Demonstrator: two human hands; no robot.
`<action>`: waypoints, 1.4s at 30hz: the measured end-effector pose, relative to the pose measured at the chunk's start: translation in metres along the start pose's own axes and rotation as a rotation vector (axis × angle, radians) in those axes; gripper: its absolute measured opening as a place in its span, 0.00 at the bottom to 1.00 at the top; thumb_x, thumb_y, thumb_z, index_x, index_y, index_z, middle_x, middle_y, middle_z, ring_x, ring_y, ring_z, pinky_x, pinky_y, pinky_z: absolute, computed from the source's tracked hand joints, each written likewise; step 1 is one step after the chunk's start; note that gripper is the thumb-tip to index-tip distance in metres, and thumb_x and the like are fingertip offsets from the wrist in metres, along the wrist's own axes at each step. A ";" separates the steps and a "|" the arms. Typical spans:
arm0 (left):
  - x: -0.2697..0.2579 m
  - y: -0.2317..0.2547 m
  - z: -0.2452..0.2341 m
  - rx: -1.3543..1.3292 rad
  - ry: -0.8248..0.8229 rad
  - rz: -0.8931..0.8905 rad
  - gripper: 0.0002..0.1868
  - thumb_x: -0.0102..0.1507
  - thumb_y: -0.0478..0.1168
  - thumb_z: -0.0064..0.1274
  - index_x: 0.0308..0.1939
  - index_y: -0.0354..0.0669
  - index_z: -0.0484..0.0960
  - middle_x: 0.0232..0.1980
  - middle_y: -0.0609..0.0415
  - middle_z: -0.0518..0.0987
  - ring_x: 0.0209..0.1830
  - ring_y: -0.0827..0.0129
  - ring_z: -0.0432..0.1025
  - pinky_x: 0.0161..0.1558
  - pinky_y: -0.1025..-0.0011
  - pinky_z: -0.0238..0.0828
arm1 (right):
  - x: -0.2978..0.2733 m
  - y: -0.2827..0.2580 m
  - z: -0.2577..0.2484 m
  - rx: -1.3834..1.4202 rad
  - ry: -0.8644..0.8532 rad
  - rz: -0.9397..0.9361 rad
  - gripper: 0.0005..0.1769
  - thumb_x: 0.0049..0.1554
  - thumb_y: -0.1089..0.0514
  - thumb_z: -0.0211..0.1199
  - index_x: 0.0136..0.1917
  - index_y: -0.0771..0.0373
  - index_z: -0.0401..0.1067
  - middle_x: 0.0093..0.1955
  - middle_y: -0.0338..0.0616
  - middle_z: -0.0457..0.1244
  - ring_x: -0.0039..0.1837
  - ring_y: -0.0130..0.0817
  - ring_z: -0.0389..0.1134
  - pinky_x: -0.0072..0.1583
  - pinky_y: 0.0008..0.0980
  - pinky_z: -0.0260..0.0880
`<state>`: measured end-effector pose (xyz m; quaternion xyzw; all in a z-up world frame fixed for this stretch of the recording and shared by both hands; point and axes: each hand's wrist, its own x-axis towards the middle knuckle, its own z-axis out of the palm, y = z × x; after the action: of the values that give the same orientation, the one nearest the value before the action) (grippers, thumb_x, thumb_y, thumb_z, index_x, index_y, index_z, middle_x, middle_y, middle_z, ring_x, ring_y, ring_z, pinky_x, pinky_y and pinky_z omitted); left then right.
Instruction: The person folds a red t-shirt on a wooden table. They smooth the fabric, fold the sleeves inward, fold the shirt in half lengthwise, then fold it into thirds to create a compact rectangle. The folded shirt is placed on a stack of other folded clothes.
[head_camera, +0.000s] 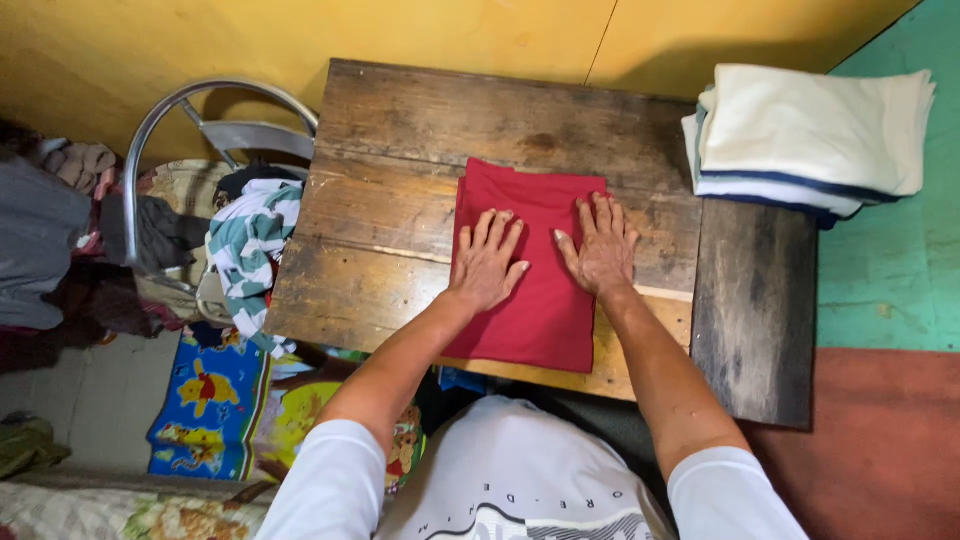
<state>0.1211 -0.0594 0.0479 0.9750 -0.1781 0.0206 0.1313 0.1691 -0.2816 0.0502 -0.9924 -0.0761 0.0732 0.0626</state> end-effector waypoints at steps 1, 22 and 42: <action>0.009 -0.008 0.008 -0.001 0.010 0.003 0.36 0.69 0.58 0.42 0.76 0.44 0.61 0.76 0.41 0.60 0.80 0.45 0.45 0.68 0.44 0.47 | 0.000 0.000 -0.001 -0.006 0.008 0.000 0.42 0.66 0.25 0.36 0.83 0.48 0.53 0.86 0.44 0.44 0.85 0.45 0.38 0.75 0.52 0.44; 0.016 -0.036 0.020 -0.066 -0.085 -0.300 0.43 0.66 0.69 0.38 0.78 0.48 0.58 0.79 0.47 0.57 0.81 0.53 0.44 0.68 0.49 0.44 | 0.009 -0.061 0.013 -0.014 0.168 -0.290 0.33 0.65 0.39 0.48 0.78 0.54 0.60 0.82 0.49 0.51 0.84 0.48 0.46 0.75 0.54 0.46; 0.033 0.014 -0.013 0.000 -0.104 -0.140 0.35 0.70 0.54 0.40 0.78 0.45 0.59 0.78 0.43 0.60 0.80 0.48 0.46 0.68 0.43 0.43 | 0.036 -0.009 0.010 -0.025 -0.034 0.089 0.38 0.68 0.32 0.29 0.84 0.51 0.48 0.86 0.44 0.42 0.85 0.44 0.37 0.76 0.51 0.38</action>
<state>0.1476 -0.0797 0.0666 0.9848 -0.1162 -0.0394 0.1227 0.2011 -0.2655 0.0368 -0.9941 -0.0339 0.0919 0.0458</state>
